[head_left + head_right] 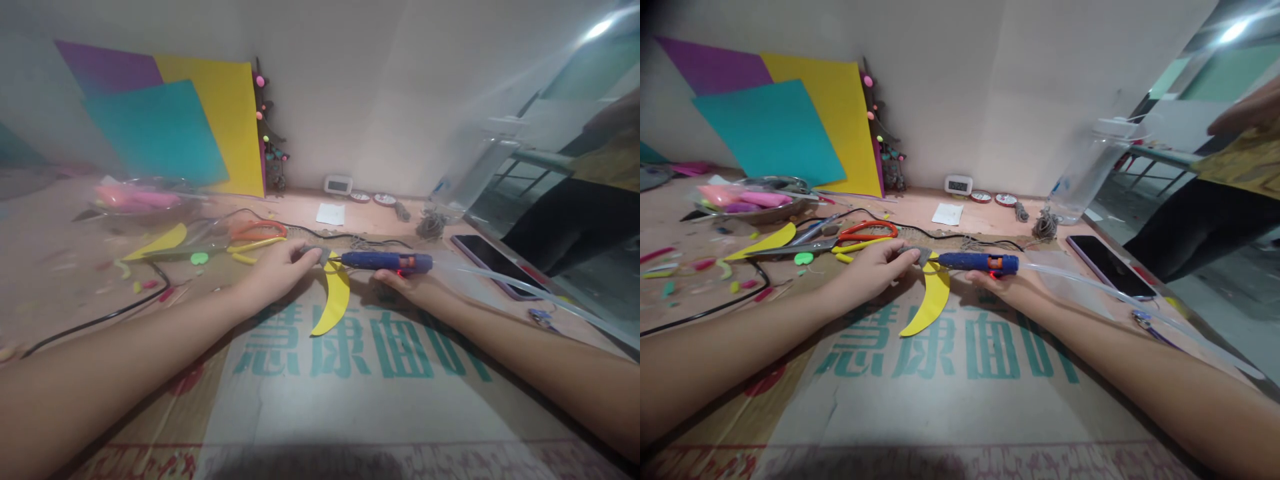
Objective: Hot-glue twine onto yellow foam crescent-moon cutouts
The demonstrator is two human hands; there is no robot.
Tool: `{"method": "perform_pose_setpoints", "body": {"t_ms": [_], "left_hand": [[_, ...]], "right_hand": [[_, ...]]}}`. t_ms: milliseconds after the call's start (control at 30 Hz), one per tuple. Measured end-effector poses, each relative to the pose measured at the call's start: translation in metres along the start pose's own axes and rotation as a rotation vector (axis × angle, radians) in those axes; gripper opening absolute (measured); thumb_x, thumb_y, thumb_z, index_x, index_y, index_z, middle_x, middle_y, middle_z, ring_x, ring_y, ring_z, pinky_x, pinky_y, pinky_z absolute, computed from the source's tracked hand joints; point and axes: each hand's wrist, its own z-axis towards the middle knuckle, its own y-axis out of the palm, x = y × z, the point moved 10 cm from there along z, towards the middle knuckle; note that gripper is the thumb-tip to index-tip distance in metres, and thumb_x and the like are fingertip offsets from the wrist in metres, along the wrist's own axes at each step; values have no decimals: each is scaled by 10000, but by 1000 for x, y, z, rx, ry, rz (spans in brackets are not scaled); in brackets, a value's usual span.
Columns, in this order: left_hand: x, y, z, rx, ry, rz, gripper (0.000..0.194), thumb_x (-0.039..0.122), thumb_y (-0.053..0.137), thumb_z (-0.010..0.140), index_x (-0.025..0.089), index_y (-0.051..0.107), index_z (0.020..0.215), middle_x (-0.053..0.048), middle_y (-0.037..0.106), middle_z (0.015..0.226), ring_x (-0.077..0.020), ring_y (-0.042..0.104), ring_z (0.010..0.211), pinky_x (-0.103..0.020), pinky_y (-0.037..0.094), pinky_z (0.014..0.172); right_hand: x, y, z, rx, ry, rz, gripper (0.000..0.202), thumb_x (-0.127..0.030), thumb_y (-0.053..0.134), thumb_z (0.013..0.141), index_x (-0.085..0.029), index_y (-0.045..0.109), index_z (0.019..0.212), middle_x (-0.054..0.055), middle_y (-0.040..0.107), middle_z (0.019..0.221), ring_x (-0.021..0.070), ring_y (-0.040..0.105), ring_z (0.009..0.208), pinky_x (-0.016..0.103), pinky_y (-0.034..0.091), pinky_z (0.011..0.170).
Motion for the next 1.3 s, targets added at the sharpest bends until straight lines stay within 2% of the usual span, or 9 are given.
{"method": "perform_pose_setpoints", "body": {"t_ms": [233, 500, 633, 867, 1167, 1300], "left_hand": [[-1, 3, 2, -41, 18, 85, 328, 450, 440, 871, 184, 547, 712, 29, 514, 556, -131, 473, 537, -232, 330, 483], [-2, 3, 3, -32, 16, 103, 326, 433, 435, 879, 179, 526, 696, 26, 508, 581, -127, 469, 548, -234, 315, 489], [-1, 3, 3, -38, 24, 116, 332, 434, 431, 885, 171, 547, 720, 18, 527, 613, -129, 484, 569, -234, 319, 493], [-2, 3, 2, -42, 16, 110, 337, 441, 436, 882, 172, 548, 714, 21, 527, 584, -118, 459, 522, -233, 297, 463], [-3, 6, 2, -64, 19, 94, 330, 441, 432, 892, 182, 528, 712, 28, 519, 559, -119, 459, 501, -232, 297, 458], [-2, 6, 2, -66, 27, 70, 331, 442, 422, 894, 182, 537, 722, 26, 534, 570, -124, 467, 514, -234, 312, 468]], "right_hand": [[1, -2, 1, 51, -9, 69, 282, -534, 658, 652, -264, 580, 634, 13, 677, 655, 250, 652, 635, 354, 550, 599], [3, 1, 2, 20, -47, 80, 286, -540, 637, 692, -266, 582, 635, 21, 644, 621, 239, 627, 595, 352, 514, 550], [0, -4, 2, 62, -71, 91, 313, -565, 648, 675, -267, 565, 633, 27, 657, 639, 234, 626, 601, 344, 520, 563], [8, -2, 4, 74, -26, 99, 302, -559, 661, 661, -265, 596, 678, 42, 669, 682, 246, 634, 629, 362, 522, 572], [8, -3, 3, 51, 45, 47, 312, -556, 619, 708, -246, 620, 678, 59, 660, 680, 272, 647, 695, 375, 511, 611], [18, -3, 6, 16, 124, -38, 415, -593, 510, 793, -235, 581, 594, 48, 635, 631, 245, 627, 669, 351, 490, 608]]}}
